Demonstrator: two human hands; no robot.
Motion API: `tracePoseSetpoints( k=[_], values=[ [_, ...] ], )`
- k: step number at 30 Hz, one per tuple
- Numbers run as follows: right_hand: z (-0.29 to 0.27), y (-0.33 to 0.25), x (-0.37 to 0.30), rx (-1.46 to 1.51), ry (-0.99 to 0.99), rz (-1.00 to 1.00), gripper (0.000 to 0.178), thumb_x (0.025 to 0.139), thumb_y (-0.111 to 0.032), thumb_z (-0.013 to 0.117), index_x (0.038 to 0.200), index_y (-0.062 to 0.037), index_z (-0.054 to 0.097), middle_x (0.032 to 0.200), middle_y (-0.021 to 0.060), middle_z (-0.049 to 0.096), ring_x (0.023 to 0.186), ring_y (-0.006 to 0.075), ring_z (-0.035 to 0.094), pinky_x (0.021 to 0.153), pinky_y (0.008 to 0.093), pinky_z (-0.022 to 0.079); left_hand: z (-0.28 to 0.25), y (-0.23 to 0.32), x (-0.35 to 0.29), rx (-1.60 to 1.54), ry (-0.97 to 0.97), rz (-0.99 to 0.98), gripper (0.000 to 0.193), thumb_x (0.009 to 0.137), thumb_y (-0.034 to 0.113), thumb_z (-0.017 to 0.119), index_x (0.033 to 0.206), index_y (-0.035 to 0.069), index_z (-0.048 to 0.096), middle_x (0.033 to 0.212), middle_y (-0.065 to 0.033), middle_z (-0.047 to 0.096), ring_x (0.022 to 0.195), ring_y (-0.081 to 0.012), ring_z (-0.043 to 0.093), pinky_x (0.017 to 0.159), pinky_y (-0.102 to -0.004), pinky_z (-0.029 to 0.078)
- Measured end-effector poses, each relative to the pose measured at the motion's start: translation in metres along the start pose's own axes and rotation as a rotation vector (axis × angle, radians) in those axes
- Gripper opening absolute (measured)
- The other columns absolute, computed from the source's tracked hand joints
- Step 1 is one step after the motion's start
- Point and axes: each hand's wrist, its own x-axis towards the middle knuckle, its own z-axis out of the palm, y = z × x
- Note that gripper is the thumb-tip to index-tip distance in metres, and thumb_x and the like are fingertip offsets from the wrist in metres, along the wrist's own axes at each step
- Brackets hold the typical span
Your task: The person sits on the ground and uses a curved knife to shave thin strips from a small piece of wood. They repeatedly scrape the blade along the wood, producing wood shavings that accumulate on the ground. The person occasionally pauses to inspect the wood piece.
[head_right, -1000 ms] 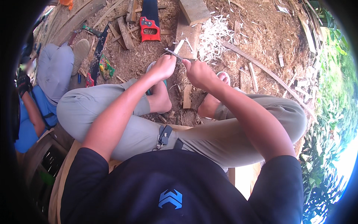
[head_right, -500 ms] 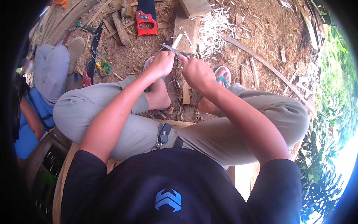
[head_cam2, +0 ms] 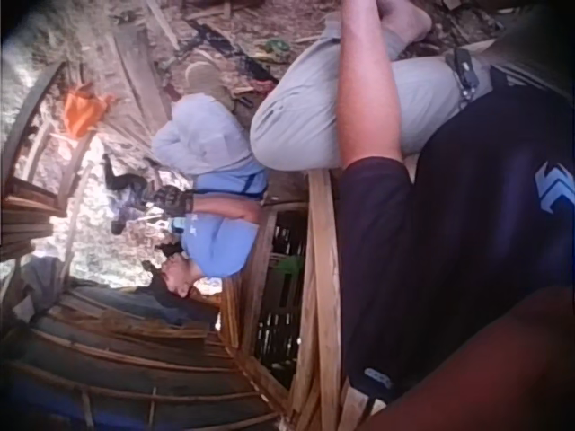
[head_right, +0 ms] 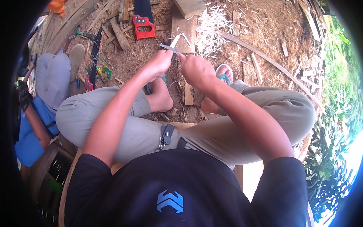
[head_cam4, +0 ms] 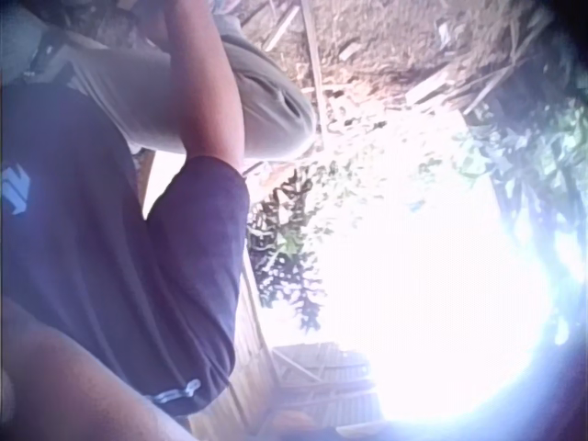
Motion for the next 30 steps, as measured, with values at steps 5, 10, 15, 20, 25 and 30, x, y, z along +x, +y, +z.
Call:
tracePoseSetpoints(
  k=[5,10,15,20,25,30],
  values=[
    [0.0,-0.001,-0.007,0.032,0.019,0.005,0.059,0.101,-0.038,0.036,0.067,0.0034,0.061,0.064,0.0255,0.061,0.059,0.0409,0.063,0.054,0.0478,0.051,0.013,-0.006,-0.004,0.079,0.104,0.117,0.052,0.092,0.029,0.032,0.087,-0.013,0.061,0.087,-0.0348,0.061,0.089,-0.046,0.062,0.086,-0.0478,0.044],
    [-0.008,-0.01,-0.009,0.041,-0.006,0.063,0.059,0.1,-0.039,0.036,0.067,0.002,0.062,0.061,0.0245,0.061,0.06,0.0398,0.065,0.054,0.0476,0.052,0.011,-0.005,-0.01,0.126,0.11,0.188,0.051,0.092,0.028,0.032,0.086,-0.013,0.061,0.094,-0.037,0.059,0.093,-0.0477,0.059,0.089,-0.0489,0.043],
    [0.001,-0.01,0.01,0.011,-0.001,0.106,0.059,0.101,-0.04,0.034,0.072,-0.0001,0.065,0.066,0.0224,0.064,0.066,0.0369,0.067,0.058,0.0445,0.055,0.013,-0.011,-0.002,0.245,0.089,0.21,0.047,0.094,0.031,0.032,0.088,-0.008,0.057,0.069,-0.0151,0.059,0.06,-0.0245,0.058,0.058,-0.0416,0.044],
    [0.002,-0.005,0.021,-0.034,0.004,0.082,0.057,0.101,-0.039,0.032,0.075,-0.001,0.066,0.065,0.0192,0.065,0.064,0.0339,0.068,0.056,0.0418,0.056,0.011,-0.014,0.002,0.104,0.011,0.186,0.041,0.096,0.03,0.032,0.082,-0.003,0.053,0.057,-0.0047,0.048,0.044,-0.0161,0.043,0.041,-0.0362,0.033],
    [0.013,0.013,0.025,-0.127,0.07,-0.182,0.042,0.102,-0.026,0.037,0.085,0.0043,0.06,0.052,0.0146,0.053,0.048,0.0298,0.059,0.041,0.0402,0.047,0.008,0.002,-0.006,0.044,0.011,0.011,0.056,0.093,0.032,0.03,0.081,-0.013,0.061,0.075,-0.031,0.062,0.077,-0.0402,0.065,0.076,-0.0452,0.049],
    [0.026,0.022,0.009,-0.291,0.203,-0.476,0.028,0.099,-0.016,0.041,0.095,0.0075,0.056,0.057,0.014,0.051,0.046,0.0301,0.053,0.04,0.0414,0.042,0.006,-0.01,0.003,0.095,0.038,0.107,0.056,0.093,0.031,0.029,0.075,-0.013,0.059,0.066,-0.0273,0.061,0.068,-0.0378,0.065,0.073,-0.0448,0.05]
  ],
)
